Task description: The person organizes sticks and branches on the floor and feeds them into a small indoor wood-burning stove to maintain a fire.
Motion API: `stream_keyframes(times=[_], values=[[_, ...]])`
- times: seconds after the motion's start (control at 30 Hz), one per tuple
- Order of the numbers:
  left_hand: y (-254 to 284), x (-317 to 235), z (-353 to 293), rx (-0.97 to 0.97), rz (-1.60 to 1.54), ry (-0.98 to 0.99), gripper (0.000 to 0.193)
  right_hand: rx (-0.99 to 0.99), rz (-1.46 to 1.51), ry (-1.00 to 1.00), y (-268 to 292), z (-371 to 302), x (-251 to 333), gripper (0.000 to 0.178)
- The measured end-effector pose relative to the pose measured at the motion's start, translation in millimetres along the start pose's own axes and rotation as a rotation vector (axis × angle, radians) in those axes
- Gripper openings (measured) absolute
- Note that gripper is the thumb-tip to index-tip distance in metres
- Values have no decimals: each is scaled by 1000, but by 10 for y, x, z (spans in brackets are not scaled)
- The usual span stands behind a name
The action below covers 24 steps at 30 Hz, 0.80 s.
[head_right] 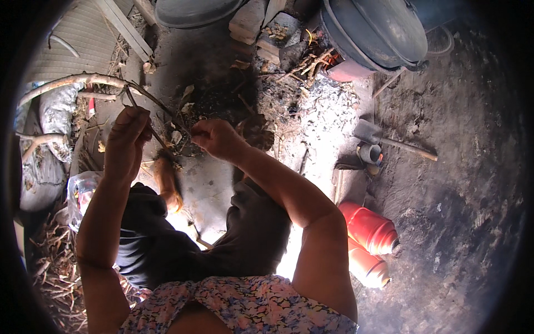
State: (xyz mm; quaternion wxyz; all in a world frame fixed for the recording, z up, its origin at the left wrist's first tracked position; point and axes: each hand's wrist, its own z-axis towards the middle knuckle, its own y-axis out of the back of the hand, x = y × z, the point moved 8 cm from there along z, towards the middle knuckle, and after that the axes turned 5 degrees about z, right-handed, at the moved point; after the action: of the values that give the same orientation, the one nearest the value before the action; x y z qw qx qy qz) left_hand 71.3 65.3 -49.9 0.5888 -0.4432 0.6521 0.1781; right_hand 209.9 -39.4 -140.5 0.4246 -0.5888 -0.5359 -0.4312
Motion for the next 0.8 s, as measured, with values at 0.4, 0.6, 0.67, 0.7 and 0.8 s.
stream_keyframes(times=[0.4,0.6,0.67,0.7,0.8], values=[[-55,27,-103,-70,240,169,44,-419,83,-163,983,-331,-335,16],[-150,68,-157,-1,180,267,39,-807,326,-139,2292,-412,-639,16],[-207,114,-154,30,147,293,38,-893,388,-103,2607,-388,-673,17],[-204,122,-157,19,154,315,36,-922,368,-103,2719,-339,-688,17],[-213,114,-170,3,163,357,35,-980,333,-134,3054,-228,-730,17]])
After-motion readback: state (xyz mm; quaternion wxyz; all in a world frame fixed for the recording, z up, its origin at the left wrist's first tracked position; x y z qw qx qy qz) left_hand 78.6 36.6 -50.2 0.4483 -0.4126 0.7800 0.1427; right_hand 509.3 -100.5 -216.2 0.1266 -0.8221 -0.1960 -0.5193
